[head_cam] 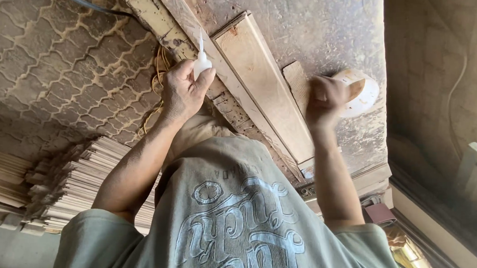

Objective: Sanding wooden boards with an angle grinder and applying wood glue to join pieces on a workbench.

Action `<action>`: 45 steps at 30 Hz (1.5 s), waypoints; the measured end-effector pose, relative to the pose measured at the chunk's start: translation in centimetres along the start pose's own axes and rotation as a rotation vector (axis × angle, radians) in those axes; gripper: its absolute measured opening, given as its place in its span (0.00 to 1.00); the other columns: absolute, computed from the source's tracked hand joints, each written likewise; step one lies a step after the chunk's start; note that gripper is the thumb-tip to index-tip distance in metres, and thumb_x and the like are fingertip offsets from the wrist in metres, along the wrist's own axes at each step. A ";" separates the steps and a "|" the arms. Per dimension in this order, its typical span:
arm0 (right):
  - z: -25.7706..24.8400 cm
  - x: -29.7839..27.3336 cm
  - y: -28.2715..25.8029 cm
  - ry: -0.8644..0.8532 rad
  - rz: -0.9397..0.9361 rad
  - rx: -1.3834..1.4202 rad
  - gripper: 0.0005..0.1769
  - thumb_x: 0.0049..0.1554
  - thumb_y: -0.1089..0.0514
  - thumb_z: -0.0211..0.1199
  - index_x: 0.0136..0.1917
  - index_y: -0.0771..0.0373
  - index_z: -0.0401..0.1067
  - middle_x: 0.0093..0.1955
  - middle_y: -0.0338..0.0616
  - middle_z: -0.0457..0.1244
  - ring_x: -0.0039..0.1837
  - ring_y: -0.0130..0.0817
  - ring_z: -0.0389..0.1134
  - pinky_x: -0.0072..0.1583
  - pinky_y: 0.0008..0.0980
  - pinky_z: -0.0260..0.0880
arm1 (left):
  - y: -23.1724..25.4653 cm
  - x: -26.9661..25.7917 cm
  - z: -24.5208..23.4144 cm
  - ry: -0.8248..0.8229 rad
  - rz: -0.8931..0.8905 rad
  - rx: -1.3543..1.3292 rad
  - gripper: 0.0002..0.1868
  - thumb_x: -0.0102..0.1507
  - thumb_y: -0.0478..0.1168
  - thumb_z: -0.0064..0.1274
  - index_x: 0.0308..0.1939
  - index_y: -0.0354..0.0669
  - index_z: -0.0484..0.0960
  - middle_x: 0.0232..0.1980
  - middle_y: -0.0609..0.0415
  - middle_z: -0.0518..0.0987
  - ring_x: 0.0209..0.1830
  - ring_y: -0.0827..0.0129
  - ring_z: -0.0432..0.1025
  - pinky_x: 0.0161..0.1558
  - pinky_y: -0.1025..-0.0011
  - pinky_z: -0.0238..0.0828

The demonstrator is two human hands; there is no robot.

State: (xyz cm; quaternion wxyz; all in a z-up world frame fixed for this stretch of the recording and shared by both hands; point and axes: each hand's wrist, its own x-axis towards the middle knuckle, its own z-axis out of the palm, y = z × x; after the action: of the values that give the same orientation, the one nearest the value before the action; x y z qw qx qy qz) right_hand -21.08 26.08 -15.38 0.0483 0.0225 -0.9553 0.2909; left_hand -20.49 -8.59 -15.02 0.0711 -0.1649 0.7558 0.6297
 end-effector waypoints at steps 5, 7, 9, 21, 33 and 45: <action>10.4 4.5 -7.0 -0.042 -0.234 0.078 0.03 0.55 0.60 0.74 0.43 0.54 0.81 0.42 0.37 0.68 0.44 0.34 0.65 0.49 0.32 0.67 | 0.6 0.2 -0.8 -0.005 0.024 -0.008 0.16 0.68 0.40 0.62 0.31 0.33 0.77 0.25 0.51 0.69 0.24 0.70 0.62 0.28 0.70 0.60; 12.3 6.5 -9.4 -0.071 -0.304 0.055 0.02 0.60 0.59 0.68 0.45 0.59 0.79 0.43 0.39 0.67 0.44 0.30 0.62 0.48 0.30 0.64 | 0.7 0.2 -1.3 -0.036 0.052 0.082 0.15 0.68 0.39 0.60 0.31 0.36 0.73 0.23 0.59 0.63 0.20 0.74 0.53 0.23 0.73 0.49; 14.1 7.6 -10.1 0.032 -0.324 -0.064 0.03 0.59 0.54 0.67 0.44 0.52 0.78 0.45 0.33 0.67 0.44 0.27 0.63 0.47 0.30 0.64 | 0.9 0.2 -1.7 -0.015 0.065 0.102 0.09 0.67 0.36 0.61 0.38 0.33 0.79 0.25 0.58 0.68 0.20 0.74 0.55 0.23 0.73 0.51; 15.0 -3.9 -10.2 -0.445 -0.262 -0.163 0.57 0.64 0.16 0.29 0.87 0.58 0.24 0.89 0.51 0.21 0.90 0.48 0.20 0.86 0.57 0.14 | 0.1 1.3 -2.6 -0.006 0.043 -0.019 0.09 0.68 0.35 0.59 0.38 0.34 0.77 0.28 0.57 0.71 0.23 0.75 0.59 0.25 0.75 0.55; 14.2 4.6 -10.8 -0.577 -0.463 -0.162 0.55 0.64 0.25 0.72 0.82 0.55 0.44 0.80 0.52 0.55 0.83 0.48 0.48 0.80 0.72 0.28 | 1.7 2.0 -1.8 -0.001 0.128 0.015 0.11 0.68 0.36 0.60 0.35 0.32 0.77 0.25 0.57 0.72 0.20 0.75 0.59 0.23 0.74 0.54; 14.9 1.8 -8.8 -0.636 -0.642 0.022 0.51 0.67 0.31 0.70 0.83 0.58 0.45 0.82 0.57 0.54 0.85 0.51 0.39 0.81 0.65 0.25 | 2.2 3.6 -0.2 -0.112 0.153 0.191 0.11 0.67 0.38 0.60 0.35 0.33 0.80 0.22 0.57 0.68 0.20 0.72 0.58 0.22 0.71 0.51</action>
State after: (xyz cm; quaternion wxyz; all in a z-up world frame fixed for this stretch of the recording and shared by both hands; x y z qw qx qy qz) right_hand -23.40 10.40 -22.63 -0.1603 0.4063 -0.8641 0.2500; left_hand -24.56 -8.99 -14.08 0.0806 -0.0638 0.8176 0.5666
